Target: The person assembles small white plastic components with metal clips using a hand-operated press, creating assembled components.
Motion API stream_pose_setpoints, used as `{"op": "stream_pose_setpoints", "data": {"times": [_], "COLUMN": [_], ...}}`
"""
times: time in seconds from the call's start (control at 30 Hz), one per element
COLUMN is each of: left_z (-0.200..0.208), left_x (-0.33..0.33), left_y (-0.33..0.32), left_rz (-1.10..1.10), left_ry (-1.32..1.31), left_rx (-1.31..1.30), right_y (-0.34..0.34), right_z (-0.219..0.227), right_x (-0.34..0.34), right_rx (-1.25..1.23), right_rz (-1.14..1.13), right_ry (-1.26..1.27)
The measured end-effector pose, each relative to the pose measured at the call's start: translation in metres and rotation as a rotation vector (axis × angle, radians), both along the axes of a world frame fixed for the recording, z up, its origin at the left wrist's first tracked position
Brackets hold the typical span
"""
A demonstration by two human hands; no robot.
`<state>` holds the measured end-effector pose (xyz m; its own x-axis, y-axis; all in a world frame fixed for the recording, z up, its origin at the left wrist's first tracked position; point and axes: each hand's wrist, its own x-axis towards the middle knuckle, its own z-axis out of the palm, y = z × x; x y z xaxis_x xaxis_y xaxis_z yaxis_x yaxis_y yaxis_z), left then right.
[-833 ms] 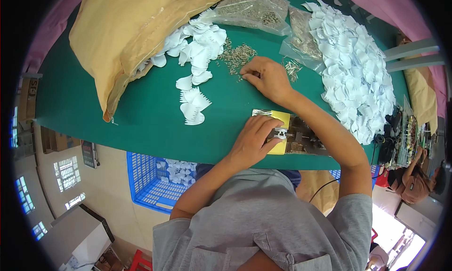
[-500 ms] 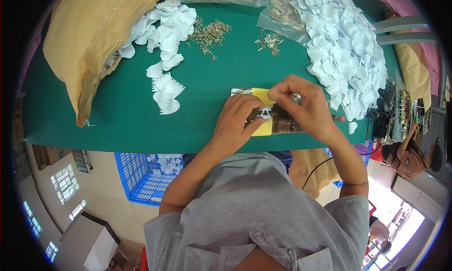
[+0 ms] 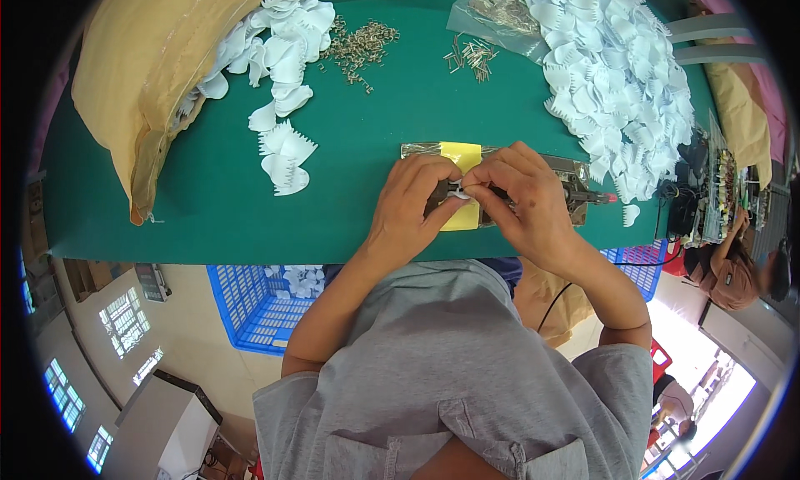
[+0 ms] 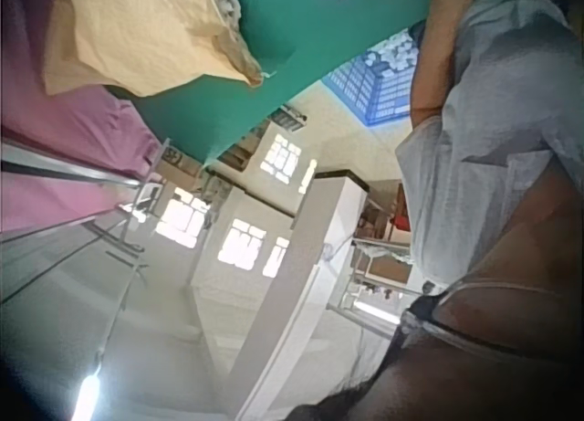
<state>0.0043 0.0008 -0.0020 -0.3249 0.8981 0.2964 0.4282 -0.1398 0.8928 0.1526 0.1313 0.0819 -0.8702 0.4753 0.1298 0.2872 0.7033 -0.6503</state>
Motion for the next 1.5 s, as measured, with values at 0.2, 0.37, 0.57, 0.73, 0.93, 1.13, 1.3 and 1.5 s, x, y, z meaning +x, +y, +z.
{"op": "stream_pose_setpoints", "data": {"times": [0.2,0.37,0.57,0.73,0.93,1.13,1.3,1.5], "left_z": [-0.002,-0.001,0.0,0.004,0.007,0.003,0.007,0.003], "left_x": [0.0,-0.001,-0.003,-0.001,-0.001,-0.002,-0.005,-0.008], "left_y": [0.0,0.0,0.0,0.003,0.008,0.011,0.014,0.012], "left_rz": [0.011,-0.004,-0.001,0.011,0.014,0.052,0.001,0.018], "left_ry": [-0.001,-0.009,-0.005,-0.045,-0.109,-0.089,0.017,0.013], "left_rx": [0.011,-0.001,0.013,-0.029,-0.082,-0.035,-0.002,0.014], "right_y": [-0.004,-0.012,-0.003,0.012,0.013,0.016,0.047,0.067], "right_z": [-0.009,-0.008,-0.004,0.005,0.005,0.001,-0.032,-0.041], "right_x": [0.002,0.0,-0.003,-0.01,-0.011,0.017,0.156,0.195], "right_rx": [0.034,-0.061,-0.219,-0.427,-0.645,-0.338,0.174,0.258], "right_rz": [-0.024,-0.138,-0.15,-0.126,-0.151,-0.21,-0.878,-0.6], "right_ry": [0.071,0.084,-0.004,-0.149,-0.198,0.144,0.187,-0.174]}}
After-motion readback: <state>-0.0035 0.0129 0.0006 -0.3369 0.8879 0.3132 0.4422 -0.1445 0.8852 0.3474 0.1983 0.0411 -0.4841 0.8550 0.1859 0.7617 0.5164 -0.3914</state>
